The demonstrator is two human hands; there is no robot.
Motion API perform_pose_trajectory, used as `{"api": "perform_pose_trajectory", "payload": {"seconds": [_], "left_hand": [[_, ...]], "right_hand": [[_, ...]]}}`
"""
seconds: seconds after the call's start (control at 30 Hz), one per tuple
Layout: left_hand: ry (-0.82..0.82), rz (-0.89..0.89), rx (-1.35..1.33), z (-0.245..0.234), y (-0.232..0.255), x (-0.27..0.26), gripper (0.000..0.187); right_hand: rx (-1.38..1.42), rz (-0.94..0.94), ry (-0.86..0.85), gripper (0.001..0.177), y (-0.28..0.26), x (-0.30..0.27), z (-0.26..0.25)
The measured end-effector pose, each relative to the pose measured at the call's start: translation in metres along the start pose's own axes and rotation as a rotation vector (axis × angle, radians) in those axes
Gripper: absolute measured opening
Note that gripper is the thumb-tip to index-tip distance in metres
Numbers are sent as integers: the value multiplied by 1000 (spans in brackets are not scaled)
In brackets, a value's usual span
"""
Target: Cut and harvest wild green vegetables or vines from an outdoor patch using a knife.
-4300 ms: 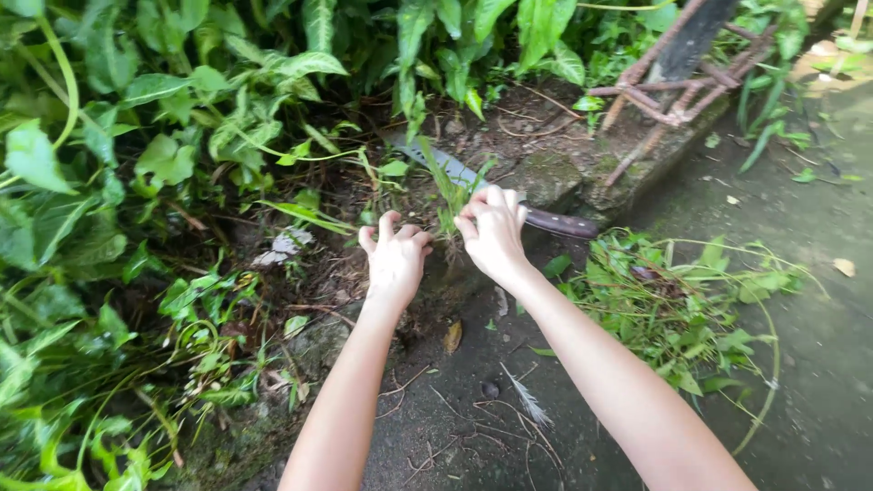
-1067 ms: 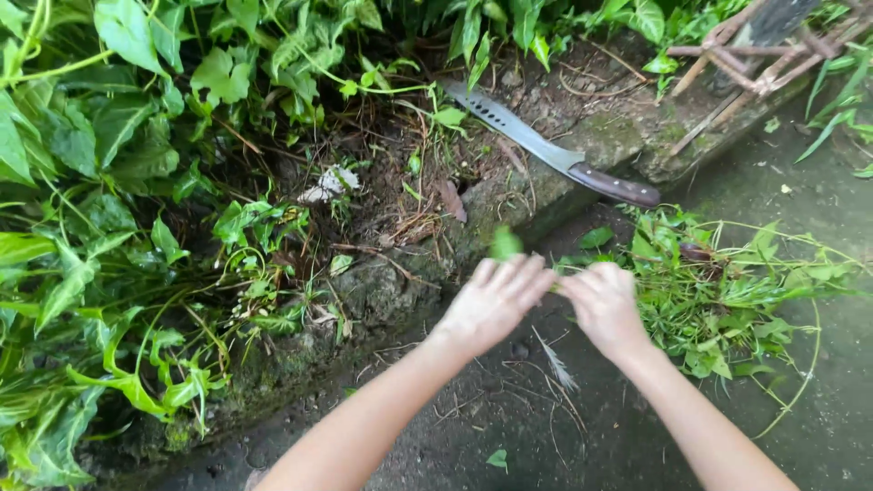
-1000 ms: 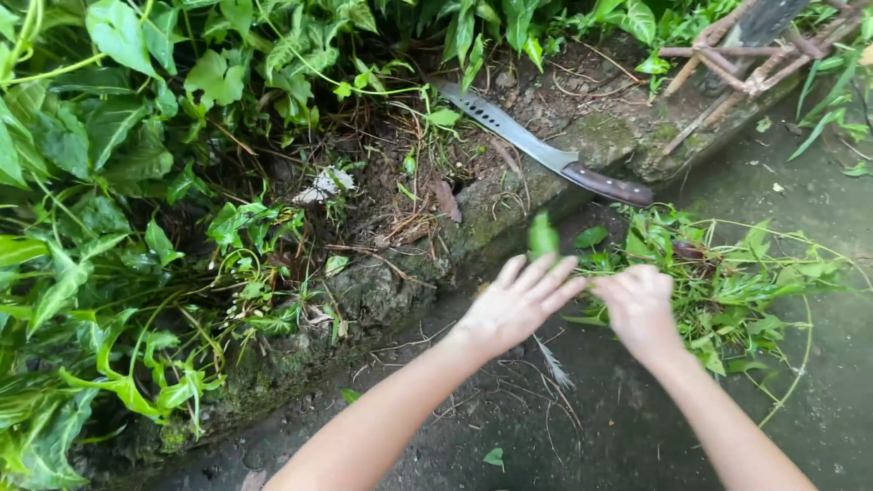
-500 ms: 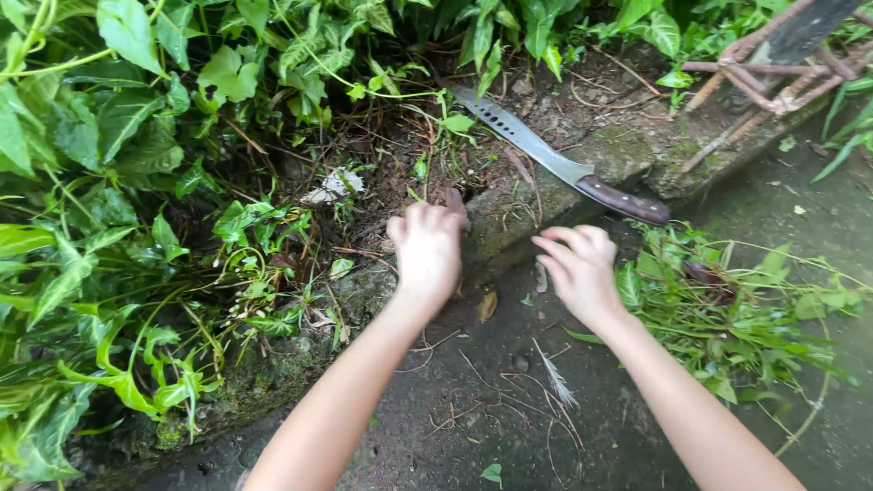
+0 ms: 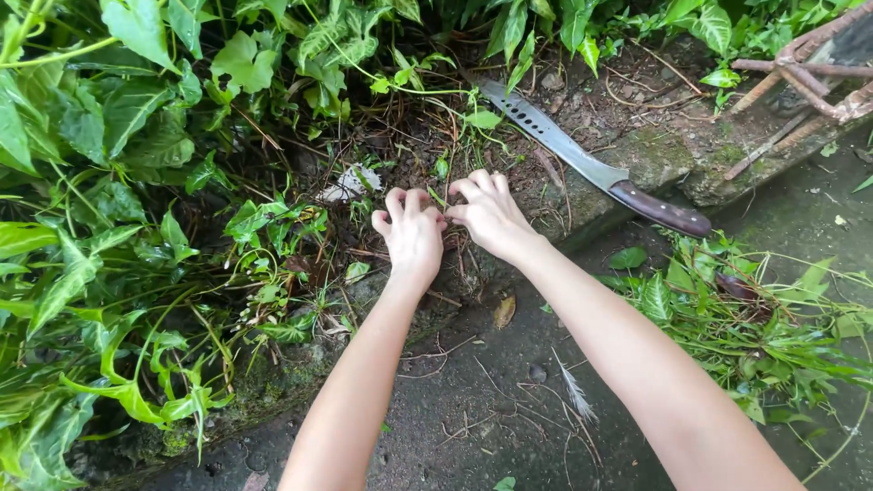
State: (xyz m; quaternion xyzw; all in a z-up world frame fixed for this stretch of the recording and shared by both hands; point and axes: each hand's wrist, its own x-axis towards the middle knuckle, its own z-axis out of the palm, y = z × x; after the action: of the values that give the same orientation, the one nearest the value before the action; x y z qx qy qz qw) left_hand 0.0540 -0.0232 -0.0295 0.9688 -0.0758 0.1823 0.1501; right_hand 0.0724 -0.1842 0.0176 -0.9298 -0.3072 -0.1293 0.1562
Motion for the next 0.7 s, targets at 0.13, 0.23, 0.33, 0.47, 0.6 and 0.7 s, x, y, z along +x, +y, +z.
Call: {"api": "perform_pose_trajectory", "payload": {"seconds": [0.13, 0.23, 0.33, 0.47, 0.6, 0.7], "left_hand": [[112, 87, -34, -19, 0, 4, 12], [124, 183, -22, -32, 6, 3, 10], [118, 253, -23, -35, 20, 2, 8], [123, 348, -34, -28, 48, -1, 8], [156, 423, -47, -35, 62, 1, 11], [122, 465, -80, -68, 77, -7, 12]], "right_hand": [[12, -66, 33, 12, 3, -3, 4], [103, -67, 138, 9, 5, -15, 13], [194, -49, 253, 9, 10, -31, 15], [206, 12, 322, 9, 14, -57, 1], [164, 41, 372, 12, 13, -67, -14], [159, 52, 405, 14, 3, -86, -34]]}}
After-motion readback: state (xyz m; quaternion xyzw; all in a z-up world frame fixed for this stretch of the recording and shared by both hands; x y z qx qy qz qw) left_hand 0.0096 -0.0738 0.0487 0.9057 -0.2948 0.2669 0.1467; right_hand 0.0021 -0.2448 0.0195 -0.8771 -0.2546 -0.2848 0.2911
